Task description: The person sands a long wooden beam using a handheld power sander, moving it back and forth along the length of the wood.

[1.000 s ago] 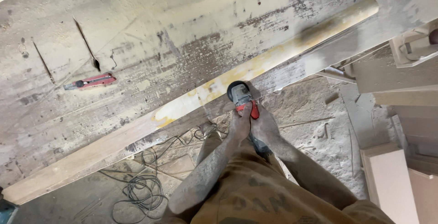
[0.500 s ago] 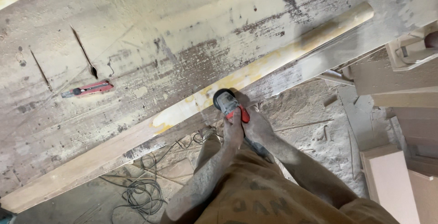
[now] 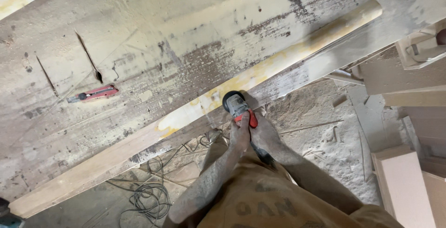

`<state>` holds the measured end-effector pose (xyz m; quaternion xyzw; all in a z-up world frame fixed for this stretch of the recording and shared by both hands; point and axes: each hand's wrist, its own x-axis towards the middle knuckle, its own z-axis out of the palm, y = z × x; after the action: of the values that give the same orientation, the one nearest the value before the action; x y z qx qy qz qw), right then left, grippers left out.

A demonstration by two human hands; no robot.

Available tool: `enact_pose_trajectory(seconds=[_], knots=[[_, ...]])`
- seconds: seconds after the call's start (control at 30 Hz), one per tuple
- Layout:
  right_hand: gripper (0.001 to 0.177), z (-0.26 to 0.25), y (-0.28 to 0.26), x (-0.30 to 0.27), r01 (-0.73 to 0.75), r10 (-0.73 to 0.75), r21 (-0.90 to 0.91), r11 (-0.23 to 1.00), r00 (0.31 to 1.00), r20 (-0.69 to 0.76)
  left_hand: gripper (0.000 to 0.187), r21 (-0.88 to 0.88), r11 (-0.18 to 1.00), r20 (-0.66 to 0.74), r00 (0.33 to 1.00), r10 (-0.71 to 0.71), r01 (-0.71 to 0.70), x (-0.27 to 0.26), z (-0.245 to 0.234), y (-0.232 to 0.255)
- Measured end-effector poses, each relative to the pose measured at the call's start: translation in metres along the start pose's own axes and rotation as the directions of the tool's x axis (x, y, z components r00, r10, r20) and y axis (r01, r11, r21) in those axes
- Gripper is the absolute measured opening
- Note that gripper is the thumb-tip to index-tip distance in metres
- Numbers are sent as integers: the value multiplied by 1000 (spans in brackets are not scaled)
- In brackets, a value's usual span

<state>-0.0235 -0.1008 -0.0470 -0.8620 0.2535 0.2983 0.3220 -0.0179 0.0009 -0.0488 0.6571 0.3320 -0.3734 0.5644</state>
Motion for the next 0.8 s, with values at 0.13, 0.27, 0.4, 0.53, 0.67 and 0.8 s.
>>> enact_pose_trajectory(seconds=[0.13, 0.27, 0.4, 0.53, 0.67, 0.8], knots=[[40, -9, -21, -18, 100, -102, -39, 994, 994, -37, 86, -84, 996, -29, 1000, -5, 2, -59, -16, 38], [39, -5, -15, -6, 175, -176, -20, 984, 982, -61, 95, -84, 996, -74, 997, -8, 2, -54, -10, 41], [48, -30, 0, 17, -14, 17, 73, 997, 999, -48, 86, 58, 993, 97, 991, 97, -103, -42, 21, 81], [48, -62, 5, 16, -78, 98, 188, 979, 990, -102, 77, 92, 980, 150, 976, 159, -174, 6, 57, 58], [45, -80, 3, 7, -106, 123, 143, 984, 986, -112, 71, 35, 985, 112, 980, 164, -169, -26, 57, 73], [44, -79, -1, 23, -89, 109, 180, 980, 989, -99, 85, 124, 983, 164, 980, 115, -137, 23, 59, 64]])
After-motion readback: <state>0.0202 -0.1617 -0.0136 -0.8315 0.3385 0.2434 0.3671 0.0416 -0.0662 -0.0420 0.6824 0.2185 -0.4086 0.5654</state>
